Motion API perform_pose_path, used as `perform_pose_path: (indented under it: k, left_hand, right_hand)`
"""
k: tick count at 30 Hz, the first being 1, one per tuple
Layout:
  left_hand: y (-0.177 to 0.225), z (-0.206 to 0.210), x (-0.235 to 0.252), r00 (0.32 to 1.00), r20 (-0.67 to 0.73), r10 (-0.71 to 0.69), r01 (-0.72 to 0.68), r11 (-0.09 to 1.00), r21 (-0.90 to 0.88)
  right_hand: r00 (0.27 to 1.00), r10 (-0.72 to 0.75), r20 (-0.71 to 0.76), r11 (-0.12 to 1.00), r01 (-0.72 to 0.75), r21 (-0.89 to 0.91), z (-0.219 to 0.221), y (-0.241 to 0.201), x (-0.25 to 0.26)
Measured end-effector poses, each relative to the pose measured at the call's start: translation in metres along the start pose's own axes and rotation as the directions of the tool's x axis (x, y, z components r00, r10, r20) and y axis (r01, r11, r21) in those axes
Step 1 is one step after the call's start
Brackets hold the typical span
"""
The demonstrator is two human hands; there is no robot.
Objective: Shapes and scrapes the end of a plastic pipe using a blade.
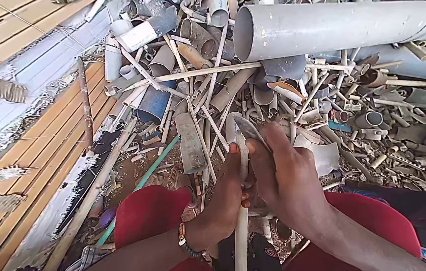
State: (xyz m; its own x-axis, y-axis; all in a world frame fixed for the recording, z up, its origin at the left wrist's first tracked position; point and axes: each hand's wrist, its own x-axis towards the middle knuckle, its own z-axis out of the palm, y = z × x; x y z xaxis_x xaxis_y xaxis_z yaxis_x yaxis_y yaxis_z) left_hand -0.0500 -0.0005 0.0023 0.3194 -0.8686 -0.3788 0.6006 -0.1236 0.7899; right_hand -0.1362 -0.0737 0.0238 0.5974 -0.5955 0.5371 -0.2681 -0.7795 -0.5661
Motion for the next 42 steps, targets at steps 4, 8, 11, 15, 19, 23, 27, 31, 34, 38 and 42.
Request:
perform_pose_path:
  k: [4, 8, 11, 15, 19, 23, 27, 31, 34, 38, 42]
  left_hand:
    - [0.013, -0.001, 0.005, 0.998, 0.048, 0.044, -0.037, 0.989, -0.143]
    - [0.015, -0.009, 0.007, 0.979, 0.098, 0.177, -0.159, 0.972, -0.171]
    - [0.014, -0.011, 0.008, 0.971, 0.095, 0.221, -0.203, 0.965, -0.168]
    - [0.011, -0.010, 0.008, 0.955, 0.121, 0.272, -0.253, 0.956, -0.151]
    - [0.011, -0.008, 0.007, 0.956, 0.084, 0.280, -0.270, 0.956, -0.116]
    - [0.004, -0.009, 0.007, 0.921, 0.040, 0.387, -0.389, 0.917, 0.082]
    - [-0.008, -0.007, 0.005, 0.810, -0.036, 0.585, -0.551, 0.781, 0.295]
    - [-0.011, -0.005, 0.004, 0.756, -0.044, 0.653, -0.596, 0.715, 0.366]
    - [-0.010, -0.005, 0.005, 0.772, -0.038, 0.635, -0.577, 0.725, 0.376]
    - [-0.005, -0.003, 0.007, 0.774, -0.036, 0.632, -0.569, 0.720, 0.397]
    - [0.001, -0.001, 0.006, 0.787, -0.050, 0.615, -0.536, 0.722, 0.438]
  right_hand:
    - [0.971, 0.117, 0.206, 0.934, -0.178, 0.310, -0.016, 0.003, 0.001]
    - [0.938, 0.121, 0.326, 0.900, -0.242, 0.363, -0.015, 0.008, -0.006]
    - [0.921, 0.143, 0.363, 0.878, -0.287, 0.382, -0.013, 0.008, -0.010]
    - [0.931, 0.117, 0.346, 0.878, -0.260, 0.402, -0.014, 0.008, -0.010]
    - [0.931, 0.112, 0.348, 0.890, -0.250, 0.381, -0.014, 0.008, -0.008]
    - [0.927, 0.114, 0.356, 0.878, -0.261, 0.400, -0.014, 0.008, -0.009]
    - [0.931, 0.176, 0.320, 0.832, -0.314, 0.458, -0.006, -0.002, -0.018]
    - [0.942, 0.223, 0.252, 0.808, -0.323, 0.493, 0.001, -0.009, -0.024]
    - [0.945, 0.245, 0.217, 0.820, -0.322, 0.473, 0.003, -0.010, -0.022]
    - [0.952, 0.249, 0.176, 0.854, -0.301, 0.424, 0.004, -0.010, -0.018]
    - [0.996, 0.084, 0.001, 0.979, -0.083, 0.188, 0.009, -0.006, -0.016]
